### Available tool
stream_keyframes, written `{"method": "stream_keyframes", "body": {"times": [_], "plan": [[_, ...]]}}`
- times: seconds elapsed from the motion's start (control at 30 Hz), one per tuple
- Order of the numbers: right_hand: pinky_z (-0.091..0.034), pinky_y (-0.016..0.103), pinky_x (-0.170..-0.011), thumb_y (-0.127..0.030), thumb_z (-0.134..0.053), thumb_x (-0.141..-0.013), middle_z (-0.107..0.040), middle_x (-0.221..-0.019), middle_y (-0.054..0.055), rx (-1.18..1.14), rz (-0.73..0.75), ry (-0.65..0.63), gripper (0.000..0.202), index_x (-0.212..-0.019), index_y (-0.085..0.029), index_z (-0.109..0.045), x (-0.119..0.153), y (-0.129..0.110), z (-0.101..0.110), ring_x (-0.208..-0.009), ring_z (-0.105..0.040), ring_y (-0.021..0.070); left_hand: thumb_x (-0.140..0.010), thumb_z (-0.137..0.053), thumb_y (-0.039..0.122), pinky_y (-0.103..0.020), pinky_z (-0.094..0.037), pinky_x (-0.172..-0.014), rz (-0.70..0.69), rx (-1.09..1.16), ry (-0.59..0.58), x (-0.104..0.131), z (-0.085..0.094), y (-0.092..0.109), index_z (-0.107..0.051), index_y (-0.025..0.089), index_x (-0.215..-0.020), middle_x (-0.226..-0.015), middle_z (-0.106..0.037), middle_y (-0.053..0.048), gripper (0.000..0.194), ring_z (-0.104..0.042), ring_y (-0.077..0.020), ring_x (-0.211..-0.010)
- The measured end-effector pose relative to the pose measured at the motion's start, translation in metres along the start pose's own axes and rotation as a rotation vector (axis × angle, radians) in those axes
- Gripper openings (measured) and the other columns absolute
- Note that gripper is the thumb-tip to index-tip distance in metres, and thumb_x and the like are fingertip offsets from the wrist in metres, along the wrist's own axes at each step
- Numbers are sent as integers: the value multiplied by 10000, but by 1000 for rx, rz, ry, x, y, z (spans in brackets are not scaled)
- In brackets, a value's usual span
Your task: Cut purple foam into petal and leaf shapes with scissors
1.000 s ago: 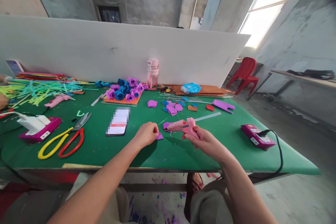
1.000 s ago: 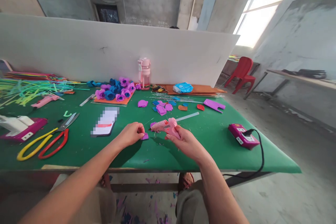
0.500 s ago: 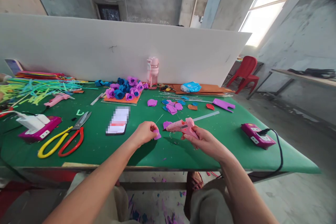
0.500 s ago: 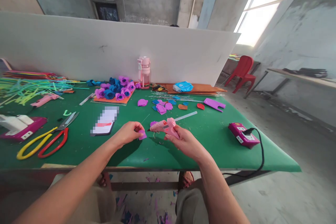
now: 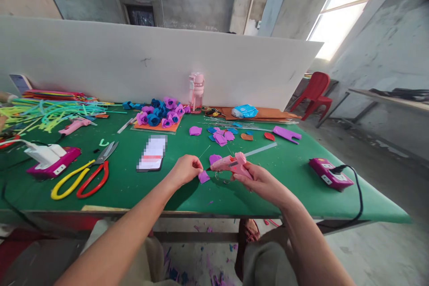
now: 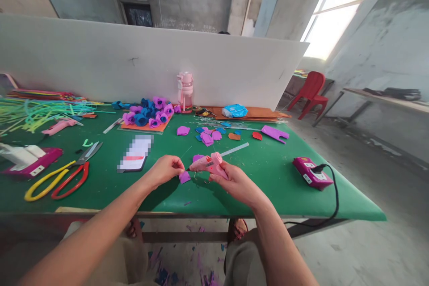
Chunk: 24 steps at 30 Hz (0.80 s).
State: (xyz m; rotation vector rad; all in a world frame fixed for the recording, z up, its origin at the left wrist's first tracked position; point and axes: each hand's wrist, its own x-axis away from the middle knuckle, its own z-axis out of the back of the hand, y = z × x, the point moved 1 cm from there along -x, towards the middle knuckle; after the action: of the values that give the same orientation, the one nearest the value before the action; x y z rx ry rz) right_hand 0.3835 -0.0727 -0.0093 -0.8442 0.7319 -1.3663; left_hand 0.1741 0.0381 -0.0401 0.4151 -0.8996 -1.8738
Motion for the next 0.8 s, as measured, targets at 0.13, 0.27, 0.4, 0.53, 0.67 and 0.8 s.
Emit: {"method": "stream_keyframes", "body": {"times": [0.13, 0.27, 0.4, 0.53, 0.67, 0.8], "plan": [[-367, 252, -545, -464, -526, -820, -548, -720, 5, 49, 42, -10, 318, -919, -171, -601, 3, -5, -2, -597, -437, 132, -637, -584, 146, -216, -356, -526, -13, -40, 24, 0, -2, 1, -639, 169, -616, -591, -619, 11, 63, -553, -128, -590], [-374, 256, -587, -432, -513, -833, -540, -711, -3, 126, 72, -9, 263, -807, -179, -579, 5, -11, -4, -636, -450, 145, -634, -588, 134, -218, -360, -542, -28, -66, 30, 2, 0, 4, -633, 171, -603, -589, -619, 12, 66, -557, -130, -603], [-385, 266, -603, -415, -502, -843, -567, -730, 5, 173, 86, -26, 253, -805, -179, -583, 6, -14, -6, -651, -465, 152, -637, -585, 122, -215, -354, -539, -43, -85, 27, 3, 0, 5, -628, 171, -604, -586, -612, 18, 73, -548, -124, -593], [-401, 282, -640, -402, -496, -852, -611, -779, 14, 182, 102, -40, 258, -917, -182, -613, 6, -15, -7, -687, -503, 169, -643, -582, 116, -212, -347, -530, -52, -97, 26, 3, -1, 4, -625, 166, -613, -595, -612, 17, 72, -541, -117, -583], [-396, 281, -642, -407, -483, -861, -606, -790, 16, 208, 87, -54, 253, -912, -188, -601, 6, -14, -8, -691, -499, 169, -650, -582, 115, -210, -350, -532, -56, -104, 23, 3, -1, 4, -627, 166, -621, -602, -619, 16, 74, -545, -117, -588], [-392, 280, -628, -418, -482, -859, -588, -760, 13, 225, 67, -52, 260, -837, -181, -587, 5, -15, -8, -673, -488, 164, -647, -589, 119, -212, -351, -533, -53, -114, 22, 3, 0, 5, -631, 166, -623, -600, -621, 15, 68, -551, -121, -594]]}}
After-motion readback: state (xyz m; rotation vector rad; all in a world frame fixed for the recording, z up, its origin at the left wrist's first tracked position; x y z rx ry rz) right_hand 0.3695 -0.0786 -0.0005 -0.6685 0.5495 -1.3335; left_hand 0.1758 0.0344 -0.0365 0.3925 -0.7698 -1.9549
